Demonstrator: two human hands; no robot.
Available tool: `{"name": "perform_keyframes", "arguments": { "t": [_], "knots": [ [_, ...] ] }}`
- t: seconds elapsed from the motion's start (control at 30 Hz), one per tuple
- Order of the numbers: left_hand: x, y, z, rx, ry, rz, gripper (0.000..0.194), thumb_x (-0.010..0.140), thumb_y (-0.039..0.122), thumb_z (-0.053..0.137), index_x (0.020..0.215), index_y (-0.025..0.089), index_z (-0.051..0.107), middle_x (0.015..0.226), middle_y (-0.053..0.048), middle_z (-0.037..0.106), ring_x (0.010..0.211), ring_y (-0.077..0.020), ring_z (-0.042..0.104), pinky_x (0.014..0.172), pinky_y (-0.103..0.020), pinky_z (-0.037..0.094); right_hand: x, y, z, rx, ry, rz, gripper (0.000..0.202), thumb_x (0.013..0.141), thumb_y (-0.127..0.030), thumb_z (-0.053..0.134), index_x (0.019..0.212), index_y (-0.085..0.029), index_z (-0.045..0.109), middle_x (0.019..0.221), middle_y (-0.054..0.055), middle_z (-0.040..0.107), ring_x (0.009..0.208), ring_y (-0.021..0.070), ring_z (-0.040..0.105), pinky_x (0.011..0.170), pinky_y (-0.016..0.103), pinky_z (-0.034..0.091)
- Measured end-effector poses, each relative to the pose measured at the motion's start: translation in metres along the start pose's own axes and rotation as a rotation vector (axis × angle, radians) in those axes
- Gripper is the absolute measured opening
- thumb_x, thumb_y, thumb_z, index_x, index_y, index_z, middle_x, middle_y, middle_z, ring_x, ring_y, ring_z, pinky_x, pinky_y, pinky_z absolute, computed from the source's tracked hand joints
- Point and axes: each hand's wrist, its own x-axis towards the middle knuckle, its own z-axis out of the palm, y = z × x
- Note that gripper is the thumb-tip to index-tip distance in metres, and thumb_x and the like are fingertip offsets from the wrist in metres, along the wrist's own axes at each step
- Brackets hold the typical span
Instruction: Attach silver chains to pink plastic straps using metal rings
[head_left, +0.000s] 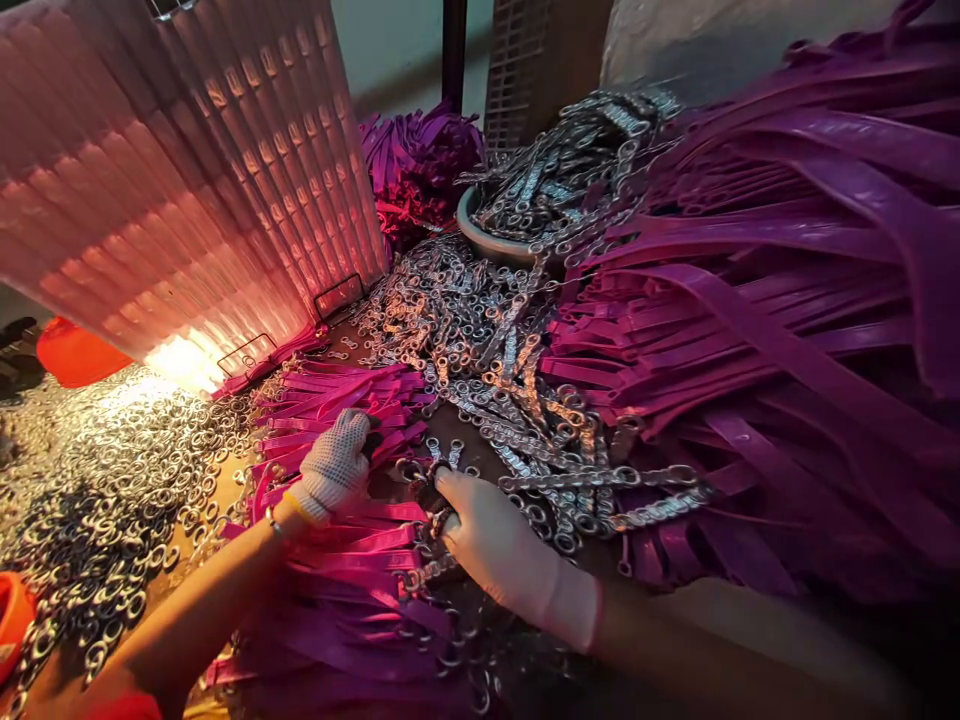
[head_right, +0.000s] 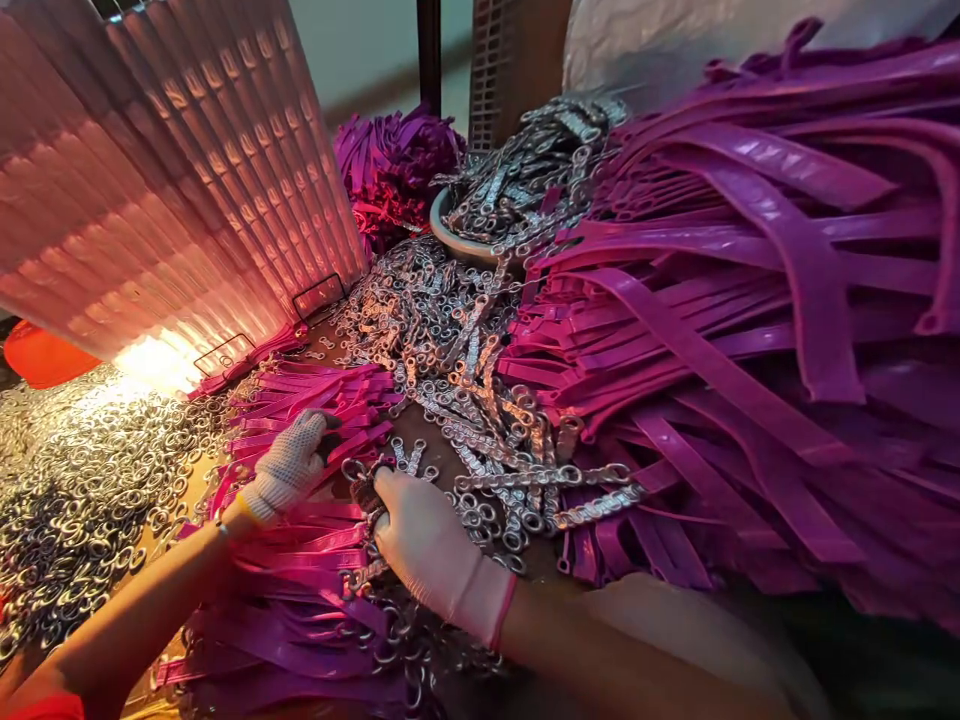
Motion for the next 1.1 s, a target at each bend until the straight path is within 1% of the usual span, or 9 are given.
{"name": "perform_keyframes", "arguments": {
  "t": [0.1, 0.27, 0.37, 0.47, 0.6, 0.67, 0.73, 0.9, 1.1],
  "knots": [
    [0.019, -0.017, -0.006, 0.321, 0.08, 0.098, 0.016, 0.074, 0.006, 0.069, 0.088, 0.014, 0.067, 0.099, -0.007, 0.056, 0.076, -0.0135, 0.053, 0.061, -0.022, 0.037, -0.001, -0.001, -0.01, -0.049, -0.054, -0.009, 0.025, 0.076, -0.003, 0.048, 0.089, -0.018, 0.064, 0.085, 0.008, 0.073, 0.074, 0.0176, 0.063, 0.063, 0.027, 0.033],
    [0.017, -0.024, 0.004, 0.579, 0.14, 0.219, 0.012, 0.09, 0.011, 0.053, 0.084, 0.011, 0.064, 0.1, -0.007, 0.052, 0.076, -0.0123, 0.052, 0.061, -0.021, 0.034, -0.01, -0.007, -0.013, -0.215, -0.122, -0.025, 0.027, 0.078, -0.009, 0.049, 0.096, -0.018, 0.066, 0.079, 0.007, 0.074, 0.069, 0.0183, 0.065, 0.058, 0.03, 0.027],
    [0.02, -0.022, 0.008, 0.69, 0.114, 0.262, 0.014, 0.088, 0.009, 0.053, 0.079, 0.01, 0.063, 0.102, -0.012, 0.056, 0.098, -0.024, 0.055, 0.081, -0.03, 0.043, -0.012, -0.007, -0.007, -0.252, -0.103, -0.074, 0.028, 0.078, -0.009, 0.049, 0.096, -0.019, 0.068, 0.083, 0.007, 0.074, 0.073, 0.0175, 0.065, 0.061, 0.028, 0.031],
    [0.027, -0.021, 0.005, 0.724, 0.059, 0.294, 0.014, 0.081, 0.003, 0.055, 0.077, 0.013, 0.064, 0.11, -0.016, 0.061, 0.117, -0.0323, 0.049, 0.103, -0.046, 0.037, -0.012, -0.004, -0.004, -0.141, 0.002, -0.175, 0.031, 0.077, -0.006, 0.049, 0.095, -0.02, 0.069, 0.093, 0.007, 0.074, 0.082, 0.0174, 0.064, 0.069, 0.025, 0.038],
    [0.02, -0.019, -0.003, 0.577, 0.03, 0.37, 0.029, 0.074, 0.0, 0.057, 0.095, 0.017, 0.068, 0.125, -0.013, 0.06, 0.121, -0.0292, 0.05, 0.107, -0.045, 0.038, -0.009, 0.001, -0.006, 0.069, 0.075, -0.223, 0.031, 0.079, -0.007, 0.047, 0.096, -0.02, 0.069, 0.086, 0.005, 0.072, 0.08, 0.019, 0.062, 0.071, 0.026, 0.044],
    [0.006, -0.018, -0.007, 0.395, 0.031, 0.34, 0.036, 0.077, 0.005, 0.057, 0.109, 0.017, 0.066, 0.115, -0.012, 0.064, 0.104, -0.0245, 0.059, 0.092, -0.038, 0.049, -0.008, 0.003, -0.008, 0.105, 0.082, -0.213, 0.036, 0.076, -0.004, 0.045, 0.096, -0.021, 0.069, 0.081, 0.004, 0.071, 0.078, 0.0194, 0.061, 0.07, 0.026, 0.044],
    [-0.011, -0.016, -0.011, 0.153, -0.003, 0.203, 0.034, 0.083, 0.015, 0.057, 0.116, 0.017, 0.064, 0.097, -0.009, 0.068, 0.076, -0.0181, 0.061, 0.07, -0.031, 0.05, -0.008, 0.002, -0.008, 0.087, 0.101, -0.201, 0.04, 0.071, 0.0, 0.044, 0.096, -0.02, 0.068, 0.083, 0.004, 0.07, 0.079, 0.0196, 0.061, 0.072, 0.027, 0.044],
    [-0.05, -0.003, -0.01, -0.327, -0.123, -0.112, 0.032, 0.082, 0.043, 0.069, 0.089, 0.012, 0.069, 0.062, -0.003, 0.06, 0.048, -0.0091, 0.048, 0.046, -0.022, 0.035, -0.009, -0.011, -0.006, -0.096, 0.059, -0.209, 0.037, 0.069, 0.0, 0.043, 0.092, -0.017, 0.066, 0.092, 0.008, 0.071, 0.085, 0.0197, 0.062, 0.075, 0.027, 0.043],
    [-0.075, 0.004, 0.004, -0.537, -0.162, -0.243, 0.039, 0.074, 0.048, 0.077, 0.076, 0.012, 0.062, 0.056, 0.0, 0.054, 0.044, -0.0068, 0.046, 0.043, -0.019, 0.033, -0.016, -0.026, -0.004, -0.333, -0.011, -0.213, 0.03, 0.072, -0.004, 0.048, 0.094, -0.016, 0.065, 0.094, 0.009, 0.071, 0.082, 0.0194, 0.062, 0.069, 0.028, 0.037]
  ]
}}
